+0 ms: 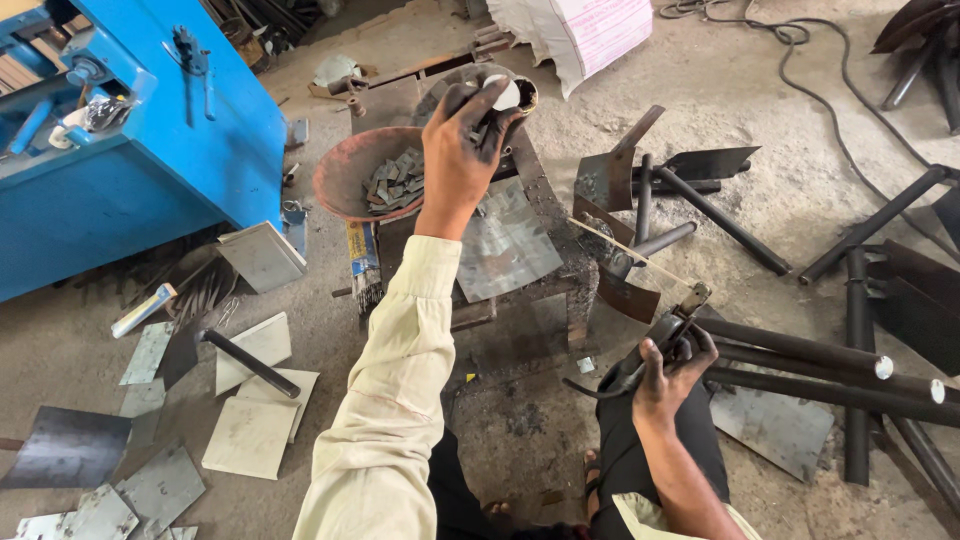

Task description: The person welds metal components in a workshop using a handheld welding torch. They join a flat metal plate to a vertical pipe and then weld a circular metal piece onto the end of a cylindrical rod. The person handles the metal parts with their hands and uses the torch to create bright sparks and molten welds.

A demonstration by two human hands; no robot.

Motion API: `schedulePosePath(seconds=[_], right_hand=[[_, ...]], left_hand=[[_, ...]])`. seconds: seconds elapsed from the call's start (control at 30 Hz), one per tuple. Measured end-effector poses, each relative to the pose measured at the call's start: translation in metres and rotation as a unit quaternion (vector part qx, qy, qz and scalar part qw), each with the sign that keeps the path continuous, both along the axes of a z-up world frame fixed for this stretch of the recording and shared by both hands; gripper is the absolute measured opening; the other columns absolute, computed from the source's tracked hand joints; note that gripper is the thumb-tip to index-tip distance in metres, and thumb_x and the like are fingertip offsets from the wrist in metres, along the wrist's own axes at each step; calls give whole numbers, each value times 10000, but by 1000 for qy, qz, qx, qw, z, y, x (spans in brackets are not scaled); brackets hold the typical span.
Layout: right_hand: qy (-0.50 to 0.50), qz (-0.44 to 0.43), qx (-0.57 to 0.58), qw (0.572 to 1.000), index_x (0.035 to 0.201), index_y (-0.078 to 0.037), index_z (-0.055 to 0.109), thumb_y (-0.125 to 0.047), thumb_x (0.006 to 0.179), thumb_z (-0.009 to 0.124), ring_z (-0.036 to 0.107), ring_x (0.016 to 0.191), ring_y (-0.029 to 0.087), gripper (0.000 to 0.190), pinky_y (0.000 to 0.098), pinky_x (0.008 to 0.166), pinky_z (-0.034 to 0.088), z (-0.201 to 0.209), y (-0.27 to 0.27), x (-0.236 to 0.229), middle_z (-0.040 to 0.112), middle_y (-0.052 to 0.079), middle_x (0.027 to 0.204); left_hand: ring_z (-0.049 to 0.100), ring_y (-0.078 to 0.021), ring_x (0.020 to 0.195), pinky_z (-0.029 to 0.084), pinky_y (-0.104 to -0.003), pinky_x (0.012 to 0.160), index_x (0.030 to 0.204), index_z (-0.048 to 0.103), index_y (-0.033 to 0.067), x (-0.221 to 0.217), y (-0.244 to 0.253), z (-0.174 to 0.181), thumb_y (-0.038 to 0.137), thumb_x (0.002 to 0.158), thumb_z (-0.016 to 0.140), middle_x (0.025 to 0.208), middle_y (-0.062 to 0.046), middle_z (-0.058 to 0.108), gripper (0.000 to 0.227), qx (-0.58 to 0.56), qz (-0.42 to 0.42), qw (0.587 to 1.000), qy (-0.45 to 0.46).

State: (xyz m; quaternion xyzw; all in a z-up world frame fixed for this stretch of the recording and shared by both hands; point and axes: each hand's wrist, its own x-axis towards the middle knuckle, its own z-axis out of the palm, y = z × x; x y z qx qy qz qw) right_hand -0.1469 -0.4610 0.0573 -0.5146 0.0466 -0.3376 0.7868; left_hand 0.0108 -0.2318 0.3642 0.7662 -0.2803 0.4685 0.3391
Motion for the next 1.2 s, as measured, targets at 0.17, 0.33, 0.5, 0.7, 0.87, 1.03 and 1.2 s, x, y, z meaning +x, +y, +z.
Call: schedulePosePath(seconds=[0.17,0.33,0.5,0.7,0.87,1.03,1.2], right_hand=[[3,11,2,1000,1409,-114,318,66,939,617,518,1010,135,585,267,851,473,6,1,-1,516,72,1139],[16,16,10,1000,1403,-120,304,64,935,617,520,1005,132,592,267,847,475,9,0,-3,511,72,1122],[10,14,5,1000,1419,-116,308,65,932,619,520,1034,136,605,271,876,470,6,0,-2,524,77,1162],[15,6,-7,1000,1432,-111,316,55,930,639,515,1068,141,619,273,929,462,4,1,-1,522,73,1183],[6,7,1,1000,1416,-111,332,54,928,636,513,1043,134,598,271,891,472,7,4,0,518,68,1171],[11,4,-10,1000,1417,-112,329,61,933,626,515,1039,136,593,268,891,470,6,3,0,511,67,1157],[39,14,-2,999,1402,-133,290,36,932,632,530,1002,143,605,284,849,499,10,1,-1,499,63,1102]], left_hand=[[703,-239,965,591,-350,864,1183,781,158,4,-7,-8,144,874,882,1075,-89,683,326,-29,11,999,-16],[635,-319,1125,581,-355,940,1112,751,138,5,-12,-4,62,771,850,1256,-194,584,363,-22,-41,995,-89],[733,-226,1189,634,-345,1006,1199,767,146,14,-11,-15,63,872,860,1354,-82,693,349,-36,-55,998,24],[751,-215,1146,626,-345,989,1204,656,84,13,-6,-11,96,861,914,1248,-98,745,429,-44,-68,996,27],[754,-220,1167,642,-310,986,1348,370,82,11,-7,-6,86,929,860,1300,-150,730,645,-88,-156,982,63],[786,-250,1130,645,-307,913,1320,379,90,9,-4,-6,99,925,878,1237,-170,758,636,-44,-98,993,59],[779,-271,1147,640,-336,946,1345,314,105,13,-1,-8,139,1002,814,1293,-167,740,608,-23,-113,993,34]])
